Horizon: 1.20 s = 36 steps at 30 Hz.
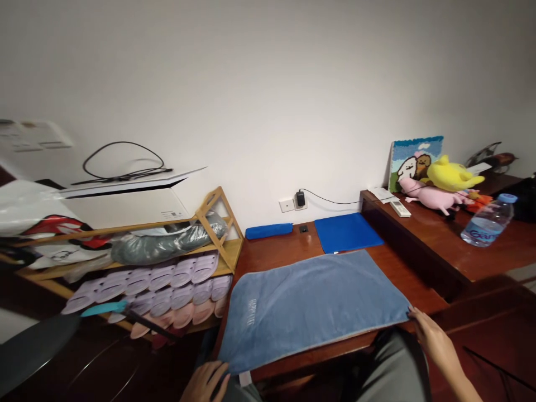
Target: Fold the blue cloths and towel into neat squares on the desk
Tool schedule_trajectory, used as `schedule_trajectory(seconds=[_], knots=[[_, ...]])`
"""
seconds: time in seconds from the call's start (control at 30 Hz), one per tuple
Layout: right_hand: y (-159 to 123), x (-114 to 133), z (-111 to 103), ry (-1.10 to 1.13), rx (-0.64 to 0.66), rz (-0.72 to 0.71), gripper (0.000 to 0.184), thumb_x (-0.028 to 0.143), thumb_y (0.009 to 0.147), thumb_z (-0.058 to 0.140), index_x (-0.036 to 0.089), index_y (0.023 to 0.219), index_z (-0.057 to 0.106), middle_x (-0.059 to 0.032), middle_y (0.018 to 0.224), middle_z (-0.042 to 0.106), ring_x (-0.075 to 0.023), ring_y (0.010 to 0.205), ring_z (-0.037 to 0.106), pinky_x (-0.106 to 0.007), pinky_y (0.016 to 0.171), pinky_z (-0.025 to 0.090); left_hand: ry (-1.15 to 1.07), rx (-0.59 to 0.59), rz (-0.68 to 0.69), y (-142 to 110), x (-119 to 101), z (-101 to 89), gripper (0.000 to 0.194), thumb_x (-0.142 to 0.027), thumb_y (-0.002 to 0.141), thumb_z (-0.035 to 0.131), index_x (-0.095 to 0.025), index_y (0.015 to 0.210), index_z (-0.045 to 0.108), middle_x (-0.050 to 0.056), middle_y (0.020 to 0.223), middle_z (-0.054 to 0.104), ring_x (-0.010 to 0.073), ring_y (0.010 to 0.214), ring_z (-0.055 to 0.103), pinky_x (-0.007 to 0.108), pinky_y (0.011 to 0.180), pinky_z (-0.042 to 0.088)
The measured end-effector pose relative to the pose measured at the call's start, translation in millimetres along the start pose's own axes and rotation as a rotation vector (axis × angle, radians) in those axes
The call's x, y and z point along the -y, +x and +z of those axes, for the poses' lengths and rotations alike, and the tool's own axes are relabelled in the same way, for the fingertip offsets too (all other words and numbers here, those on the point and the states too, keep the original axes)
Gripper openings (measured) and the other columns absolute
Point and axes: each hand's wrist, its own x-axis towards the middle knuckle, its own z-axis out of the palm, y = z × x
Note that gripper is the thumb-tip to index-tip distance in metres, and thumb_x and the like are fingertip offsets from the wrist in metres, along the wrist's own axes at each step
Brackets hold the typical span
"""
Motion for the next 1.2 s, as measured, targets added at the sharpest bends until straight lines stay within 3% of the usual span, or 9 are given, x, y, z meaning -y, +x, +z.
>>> schedule_trajectory(seconds=[0.3,0.43,0.63,0.73,0.83,0.93,1.0,1.1,1.2], knots=[[-8,-12,-11,-0.061,-0.071,-0.106,0.021,0.053,0.068,0.062,0.051,0.084,0.075,-0.0071,0.104,0.080,-0.0448,0.104,0.074,-0.069,0.102,0.055,-0.009,0.096,-0.072,34,1,-12.4,0.049,-0.040,0.103,0.054,-0.038,0.153,0.053,0.002,0.152,0.062,0.0256,0.134,0.063,0.042,0.108,0.058],[21,26,2,-0.136,-0.092,-0.178,0.028,0.054,0.079,0.055,0.045,0.092,0.077,-0.0082,0.111,0.079,-0.0416,0.111,0.072,-0.065,0.108,0.052,-0.009,0.089,-0.110,26,0,-6.3,0.052,-0.039,0.104,0.052,-0.039,0.156,0.048,0.002,0.155,0.059,0.0263,0.137,0.060,0.045,0.111,0.056],[97,155,96,-0.156,0.165,-0.345,0.052,0.047,0.101,0.035,0.023,0.126,0.074,-0.0122,0.143,0.067,-0.0312,0.133,0.062,-0.052,0.117,0.046,-0.086,0.034,-0.200,38,12,4.5,0.041,-0.041,0.105,0.050,-0.034,0.143,0.063,0.005,0.144,0.067,0.0273,0.132,0.064,0.050,0.112,0.054],[129,208,150,-0.209,0.334,-0.376,0.056,0.044,0.103,0.031,0.023,0.146,0.062,-0.0099,0.158,0.054,-0.0291,0.146,0.049,-0.050,0.124,0.037,-0.141,-0.063,-0.285,80,30,15.5,0.040,-0.038,0.106,0.043,-0.028,0.135,0.069,0.009,0.140,0.069,0.0268,0.130,0.065,0.049,0.112,0.054],[143,235,190,-0.275,0.475,-0.336,0.058,0.046,0.105,0.032,0.026,0.157,0.050,-0.0075,0.166,0.042,-0.0304,0.155,0.036,-0.056,0.126,0.028,-0.166,-0.101,-0.347,141,51,34.7,0.043,-0.034,0.104,0.038,-0.022,0.132,0.069,0.012,0.140,0.069,0.0265,0.131,0.064,0.049,0.113,0.052],[143,239,214,-0.335,0.513,-0.288,0.059,0.045,0.106,0.032,0.029,0.161,0.042,-0.0064,0.169,0.036,-0.0302,0.158,0.028,-0.058,0.127,0.022,-0.153,-0.071,-0.400,193,66,60.6,0.045,-0.030,0.101,0.039,-0.021,0.134,0.068,0.011,0.142,0.068,0.0258,0.133,0.063,0.047,0.114,0.050],[141,232,221,-0.339,0.504,-0.287,0.059,0.047,0.106,0.033,0.030,0.162,0.040,-0.0061,0.170,0.034,-0.0295,0.159,0.026,-0.058,0.127,0.020,-0.137,-0.024,-0.397,211,72,77.8,0.046,-0.032,0.099,0.043,-0.021,0.137,0.066,0.011,0.146,0.065,0.0270,0.137,0.060,0.048,0.116,0.048],[146,209,217,-0.331,0.464,-0.277,0.059,0.052,0.106,0.032,0.033,0.161,0.042,-0.0035,0.169,0.037,-0.0302,0.157,0.030,-0.057,0.126,0.021,-0.106,0.016,-0.355,213,81,96.7,0.049,-0.039,0.100,0.044,-0.021,0.140,0.065,0.013,0.152,0.060,0.0311,0.142,0.055,0.053,0.117,0.045],[161,171,195,-0.349,0.396,-0.220,0.057,0.052,0.106,0.031,0.033,0.158,0.047,-0.0013,0.167,0.043,-0.0306,0.154,0.036,-0.056,0.126,0.023,-0.081,0.005,-0.333,205,87,103.7,0.049,-0.042,0.101,0.043,-0.023,0.141,0.064,0.013,0.155,0.057,0.0308,0.141,0.056,0.051,0.116,0.047]])
